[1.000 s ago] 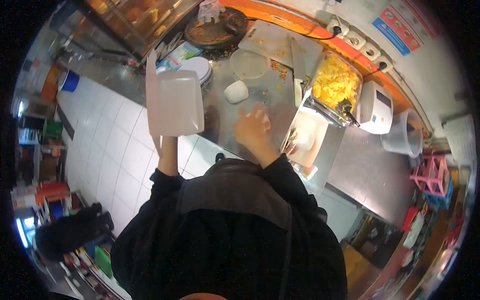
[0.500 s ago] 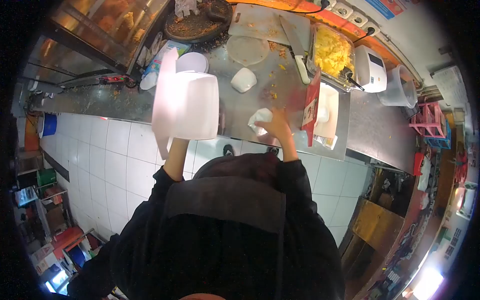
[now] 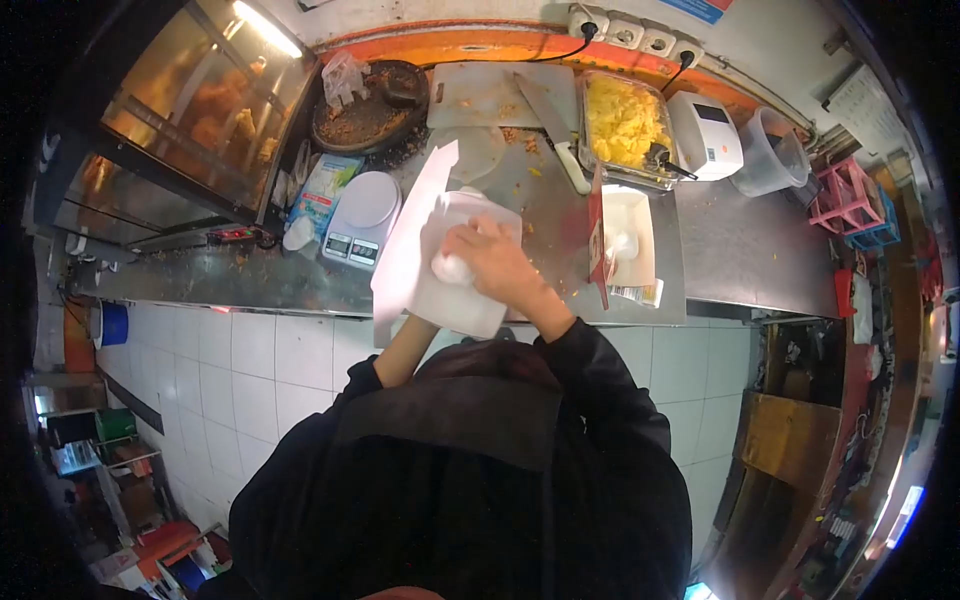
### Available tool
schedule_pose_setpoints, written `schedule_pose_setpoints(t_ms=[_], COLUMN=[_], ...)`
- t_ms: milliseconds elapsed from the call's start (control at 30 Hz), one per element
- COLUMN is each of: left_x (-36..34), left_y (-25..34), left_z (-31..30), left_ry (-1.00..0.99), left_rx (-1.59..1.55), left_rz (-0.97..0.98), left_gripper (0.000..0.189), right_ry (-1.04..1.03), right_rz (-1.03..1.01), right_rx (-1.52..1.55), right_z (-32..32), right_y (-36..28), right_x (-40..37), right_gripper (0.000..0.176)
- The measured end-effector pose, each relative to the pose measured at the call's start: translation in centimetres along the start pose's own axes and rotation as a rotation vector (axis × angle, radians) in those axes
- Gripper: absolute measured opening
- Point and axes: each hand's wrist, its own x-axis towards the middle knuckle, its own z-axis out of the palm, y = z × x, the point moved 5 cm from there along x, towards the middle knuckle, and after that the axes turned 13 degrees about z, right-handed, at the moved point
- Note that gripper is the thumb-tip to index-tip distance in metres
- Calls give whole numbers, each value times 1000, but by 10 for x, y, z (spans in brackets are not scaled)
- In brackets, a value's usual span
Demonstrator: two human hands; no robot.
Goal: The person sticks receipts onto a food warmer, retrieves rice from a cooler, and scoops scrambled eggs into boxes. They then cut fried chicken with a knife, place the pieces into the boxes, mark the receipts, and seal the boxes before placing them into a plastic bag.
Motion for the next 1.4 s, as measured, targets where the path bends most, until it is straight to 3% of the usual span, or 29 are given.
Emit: schedule_pose_setpoints(t_ms=[233,267,333,367,400,467,500,533,600,633,700,733,800,833,933,1000,1067,1133,1200,1233,1300,1367,1400], left_x=[-20,-25,-39,-45,-52,-67,-74,-81,-85,-88,-92,-93,-90,-89,-86,-83,-77,-71,-66,-65,-63,-65,-66], left_y=[3,6,13,19,26,38,43,48,55,56,56,55,53,51,43,38,32,25,19,17,16,14,11], left_z=[-42,-52,-70,-78,-89,-105,-112,-117,-119,-120,-124,-124,-122,-120,-116,-114,-110,-106,-102,-102,-99,-100,-100], left_ry=[126,155,216,247,279,340,371,395,419,430,447,455,450,445,452,453,441,423,411,414,399,403,404], left_rx=[39,34,35,33,28,20,13,13,8,7,5,6,6,7,-7,-7,0,1,-1,-1,17,19,31], left_rz=[-44,-35,-20,-8,11,48,61,68,83,85,88,89,89,85,79,73,59,44,37,31,29,25,18], left_gripper=[55,55,54,54,54,54,54,53,53,53,53,53,52,52,52,51,51,51,50,50,50,50,49], right_ry=[-267,-265,-3,155,156,368,333,334,-24,-22,-86,-82,-322,-312,10,116,239,-278,-1029,-1039,-996,-640,-210], right_rz=[62,70,-21,76,74,596,640,641,517,519,159,164,12,19,274,320,462,706,808,810,1130,1027,934], right_rx=[283,284,187,255,255,338,267,273,215,220,-61,-54,-146,-240,-209,-215,-14,11,448,446,739,1031,1012], right_z=[17,18,6,1,9,27,39,46,72,78,92,92,100,104,90,55,25,44,91,92,97,141,124], right_y=[-13,-17,-28,-23,-16,30,38,42,45,50,43,50,64,84,151,136,116,121,134,134,141,187,187], right_x=[-27,-26,-24,-24,-25,-39,-45,-49,-51,-54,-61,-69,-86,-79,-26,-7,-14,-53,-119,-122,-125,-90,-61], right_gripper=[42,42,40,32,32,32,32,32,38,38,49,49,59,63,59,56,39,29,27,27,29,36,36])
